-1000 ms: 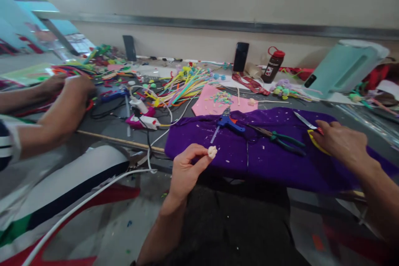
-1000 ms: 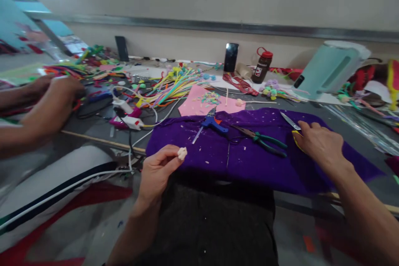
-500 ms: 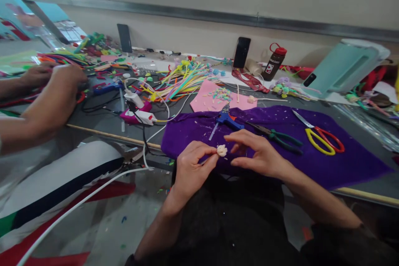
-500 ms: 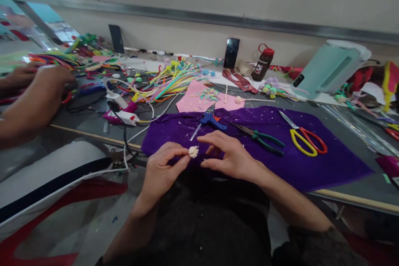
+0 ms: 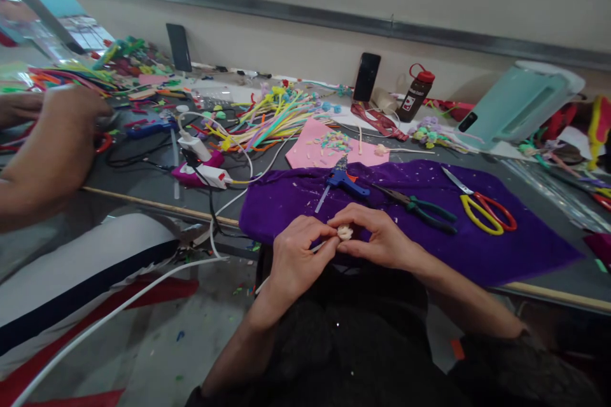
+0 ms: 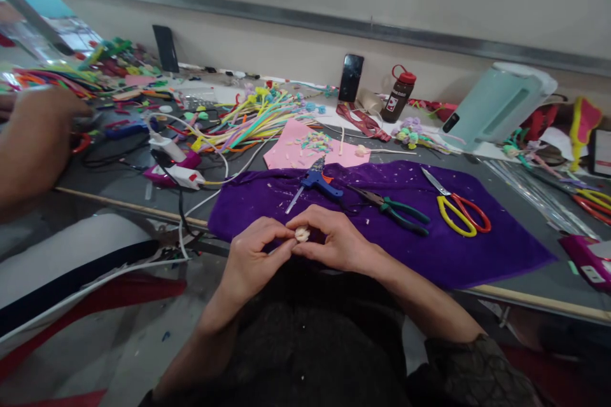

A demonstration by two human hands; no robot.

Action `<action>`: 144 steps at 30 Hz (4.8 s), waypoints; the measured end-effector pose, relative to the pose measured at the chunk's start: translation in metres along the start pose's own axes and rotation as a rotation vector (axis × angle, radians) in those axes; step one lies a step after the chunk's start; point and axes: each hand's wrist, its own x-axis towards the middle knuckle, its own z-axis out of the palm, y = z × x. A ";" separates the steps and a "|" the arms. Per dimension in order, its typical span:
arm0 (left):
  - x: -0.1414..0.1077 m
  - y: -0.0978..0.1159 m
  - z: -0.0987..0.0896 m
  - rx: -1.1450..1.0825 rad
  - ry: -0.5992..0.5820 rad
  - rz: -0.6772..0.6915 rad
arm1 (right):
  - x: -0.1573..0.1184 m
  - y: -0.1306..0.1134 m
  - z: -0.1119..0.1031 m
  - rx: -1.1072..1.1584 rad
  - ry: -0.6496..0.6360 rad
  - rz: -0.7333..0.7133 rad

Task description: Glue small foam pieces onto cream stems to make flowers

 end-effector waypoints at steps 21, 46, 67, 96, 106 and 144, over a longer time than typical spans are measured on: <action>-0.003 -0.007 -0.002 -0.051 0.108 -0.124 | 0.002 0.008 0.004 0.158 0.019 0.187; 0.002 -0.023 -0.002 -0.549 0.075 -0.504 | -0.001 0.012 0.011 0.056 0.017 0.180; -0.008 -0.026 0.009 -1.100 -0.257 -0.644 | 0.002 0.003 0.007 0.375 0.021 0.119; -0.007 -0.026 0.020 -1.141 -0.312 -0.697 | 0.000 0.011 0.010 0.534 0.017 0.191; -0.007 -0.027 0.022 -1.101 -0.273 -0.715 | 0.002 0.013 0.011 0.396 0.049 0.194; 0.003 -0.013 0.024 -1.135 -0.016 -0.683 | -0.103 0.037 -0.083 -0.284 0.346 0.464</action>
